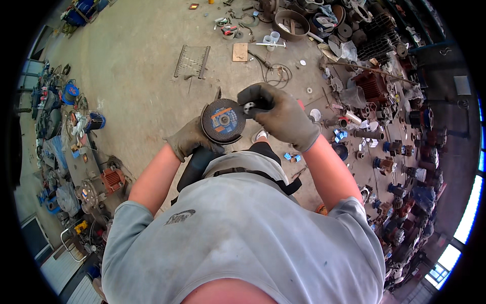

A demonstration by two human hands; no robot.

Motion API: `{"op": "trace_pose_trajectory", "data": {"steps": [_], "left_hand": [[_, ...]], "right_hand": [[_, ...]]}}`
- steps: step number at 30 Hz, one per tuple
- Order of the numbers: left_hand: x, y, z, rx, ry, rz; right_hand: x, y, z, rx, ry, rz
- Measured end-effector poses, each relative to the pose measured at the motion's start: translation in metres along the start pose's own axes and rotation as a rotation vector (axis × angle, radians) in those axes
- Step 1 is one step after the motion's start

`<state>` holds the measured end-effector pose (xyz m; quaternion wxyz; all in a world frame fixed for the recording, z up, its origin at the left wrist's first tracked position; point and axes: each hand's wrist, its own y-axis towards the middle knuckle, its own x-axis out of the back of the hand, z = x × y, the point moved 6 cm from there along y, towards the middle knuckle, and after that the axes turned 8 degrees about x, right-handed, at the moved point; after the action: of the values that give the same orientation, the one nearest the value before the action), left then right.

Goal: The person squats on the ground to hammer a metal object, then stands and walks through a cluttered workshop. They pick up a metal rod and an angle grinder, attach a grinding disc to the tool, and prepare to work on a piece of wood.

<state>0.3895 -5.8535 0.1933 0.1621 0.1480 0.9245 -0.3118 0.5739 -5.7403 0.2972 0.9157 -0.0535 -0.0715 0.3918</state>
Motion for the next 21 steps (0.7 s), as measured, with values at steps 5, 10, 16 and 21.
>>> {"op": "trace_pose_trajectory", "data": {"steps": [5, 10, 16, 21], "left_hand": [[-0.006, -0.001, -0.005, -0.047, -0.028, 0.000], [-0.005, 0.001, -0.003, -0.033, 0.016, -0.049], [-0.010, 0.005, -0.007, -0.037, -0.036, -0.032], [-0.012, 0.008, -0.010, -0.015, -0.036, -0.016]], "right_hand": [[-0.033, 0.012, 0.013, 0.264, -0.524, 0.153], [-0.038, 0.017, 0.008, 0.369, -0.694, 0.203], [-0.030, 0.017, 0.006, 0.392, -0.819, 0.240], [-0.028, 0.018, 0.009, 0.384, -0.919, 0.239]]}}
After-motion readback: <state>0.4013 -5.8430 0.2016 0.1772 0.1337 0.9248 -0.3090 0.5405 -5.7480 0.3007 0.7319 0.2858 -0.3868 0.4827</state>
